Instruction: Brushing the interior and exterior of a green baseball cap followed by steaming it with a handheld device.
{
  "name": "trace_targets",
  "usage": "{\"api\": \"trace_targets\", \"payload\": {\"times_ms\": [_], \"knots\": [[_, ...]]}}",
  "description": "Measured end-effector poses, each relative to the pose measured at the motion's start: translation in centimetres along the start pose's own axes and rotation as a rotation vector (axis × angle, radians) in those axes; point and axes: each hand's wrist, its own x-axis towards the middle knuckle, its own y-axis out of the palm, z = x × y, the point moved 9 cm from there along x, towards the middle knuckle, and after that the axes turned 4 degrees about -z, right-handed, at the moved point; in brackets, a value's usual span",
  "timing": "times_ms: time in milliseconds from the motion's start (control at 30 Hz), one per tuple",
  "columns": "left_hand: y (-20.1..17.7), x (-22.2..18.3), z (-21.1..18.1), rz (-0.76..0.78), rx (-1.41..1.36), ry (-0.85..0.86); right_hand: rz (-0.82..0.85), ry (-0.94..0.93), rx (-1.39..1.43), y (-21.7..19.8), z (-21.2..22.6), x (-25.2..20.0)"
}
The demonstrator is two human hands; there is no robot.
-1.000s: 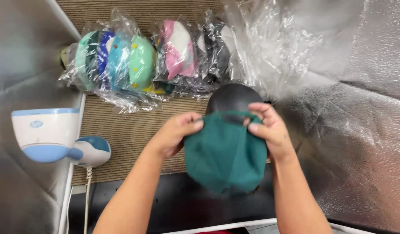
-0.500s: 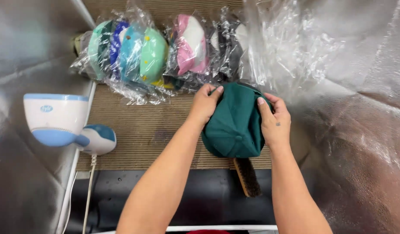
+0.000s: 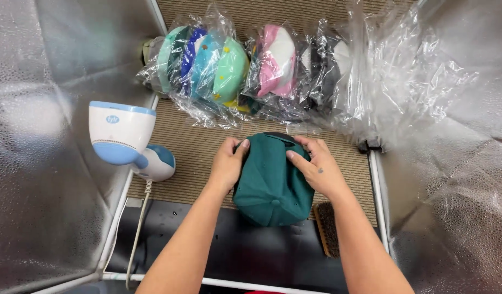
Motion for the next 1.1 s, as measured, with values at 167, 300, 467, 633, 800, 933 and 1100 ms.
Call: {"api": "trace_targets", "payload": {"times_ms": [167, 300, 467, 633, 800, 933, 1100], "knots": [[0.4, 1.2, -0.6, 0.033, 0.085, 0.111, 0.031, -0.063, -0.028, 0.4, -1.5, 1.1], [0.4, 2.7, -1.3, 0.014, 0.185, 0.135, -0.064, -0.138, -0.251, 1.2, -1.6, 1.8], [0.0, 1.7, -4.6, 0.090, 0.259, 0.122, -0.094, -0.183, -0.404, 0.8, -0.6, 1.6], [0.4, 0.2, -7.8, 0.151, 0.285, 0.137, -0.112, -0.225, -0.535, 1.0, -0.7, 2.5], [3.1, 2.3, -6.8, 0.263, 0.385, 0.385, 0.080, -0.091, -0.381, 1.4, -0.2, 2.1], [2.8, 2.8, -6.3, 0.232, 0.472, 0.438, 0.136, -0.085, -0.452, 1.5, 0.5, 3.4], [3.3, 4.6, -5.6, 0.259, 0.493, 0.332, 0.121, 0.021, -0.266, 0.8, -0.4, 4.8]]}}
